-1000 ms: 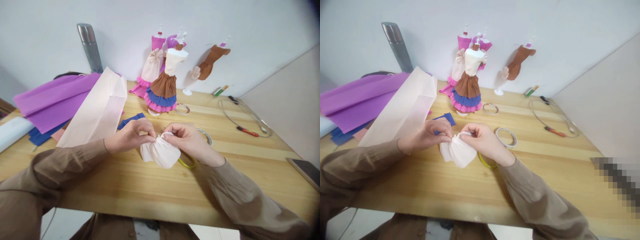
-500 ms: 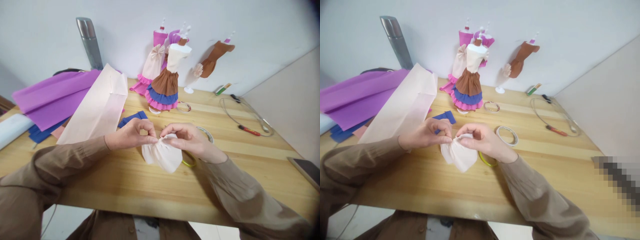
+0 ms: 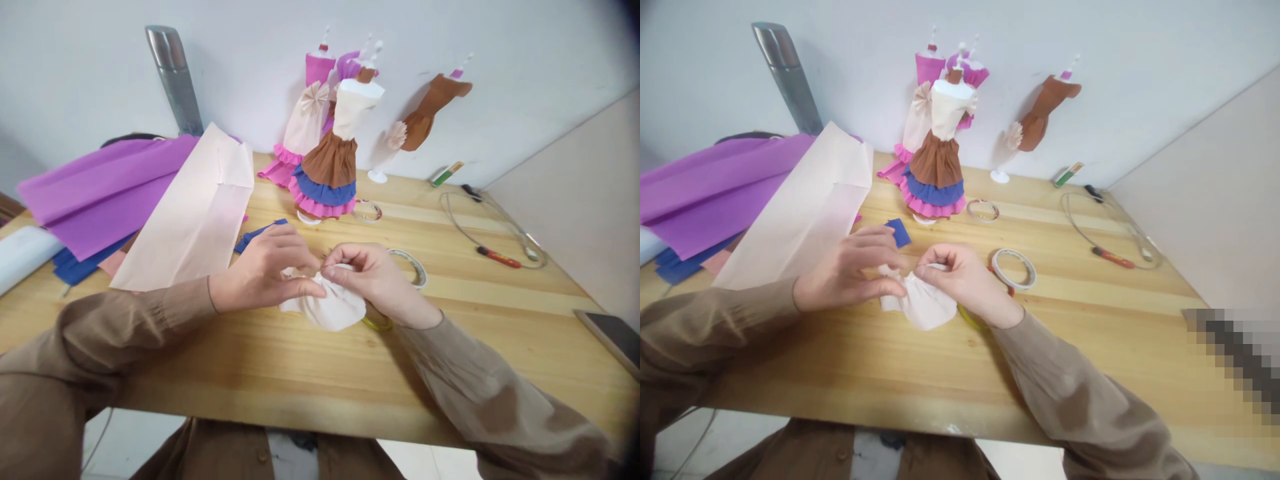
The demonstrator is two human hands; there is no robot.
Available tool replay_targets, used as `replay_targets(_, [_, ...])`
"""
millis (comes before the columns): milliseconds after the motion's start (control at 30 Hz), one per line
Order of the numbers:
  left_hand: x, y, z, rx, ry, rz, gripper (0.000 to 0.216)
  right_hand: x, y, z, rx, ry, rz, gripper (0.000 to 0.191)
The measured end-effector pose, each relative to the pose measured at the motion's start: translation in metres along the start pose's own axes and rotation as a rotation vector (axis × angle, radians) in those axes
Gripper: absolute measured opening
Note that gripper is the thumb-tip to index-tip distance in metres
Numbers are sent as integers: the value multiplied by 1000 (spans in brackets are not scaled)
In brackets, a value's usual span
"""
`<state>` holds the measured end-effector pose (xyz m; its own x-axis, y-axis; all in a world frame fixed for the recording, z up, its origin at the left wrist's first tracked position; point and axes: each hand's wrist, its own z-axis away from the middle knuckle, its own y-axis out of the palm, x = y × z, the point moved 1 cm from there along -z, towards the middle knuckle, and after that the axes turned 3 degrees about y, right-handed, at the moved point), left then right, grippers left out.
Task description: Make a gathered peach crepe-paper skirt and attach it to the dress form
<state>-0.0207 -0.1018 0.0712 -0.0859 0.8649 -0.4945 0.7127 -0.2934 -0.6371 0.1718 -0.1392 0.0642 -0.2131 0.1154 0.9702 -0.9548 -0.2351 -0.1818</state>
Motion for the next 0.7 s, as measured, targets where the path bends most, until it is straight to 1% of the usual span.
replay_targets(67, [1, 1, 0, 11, -231, 113, 18, -1, 2, 0, -10, -47, 83, 23])
replay_targets(133, [2, 4, 1, 42, -445, 228, 21, -3, 4, -1, -43, -89, 124, 22])
replay_targets(167, [3, 5, 1, 65, -521, 273, 22, -3, 5, -1, -61, -102, 124, 23])
replay_targets(200, [3, 5, 1, 84, -565, 308, 20, -4, 6, -2, -74, -108, 115, 24])
replay_targets(300, [1, 5, -2, 135, -588, 379, 11, -4, 7, -2, -71, -113, 91, 27])
replay_targets(400, [-2, 3, -5, 152, -587, 434, 6, -1, 8, -1, -43, -104, 110, 29])
replay_targets(467, [-3, 1, -7, 183, -588, 497, 4, 0, 8, -1, 20, -64, 85, 30])
replay_targets(533, [-4, 0, -9, 210, -597, 578, 6, 1, 8, -1, 121, -30, 13, 31])
replay_targets(633, [-5, -2, -11, 204, -625, 663, 7, 1, 4, 0, 246, -40, -102, 36])
replay_targets(700, [-5, -3, -10, 186, -641, 680, 7, 1, 0, 1, 308, -39, -170, 44])
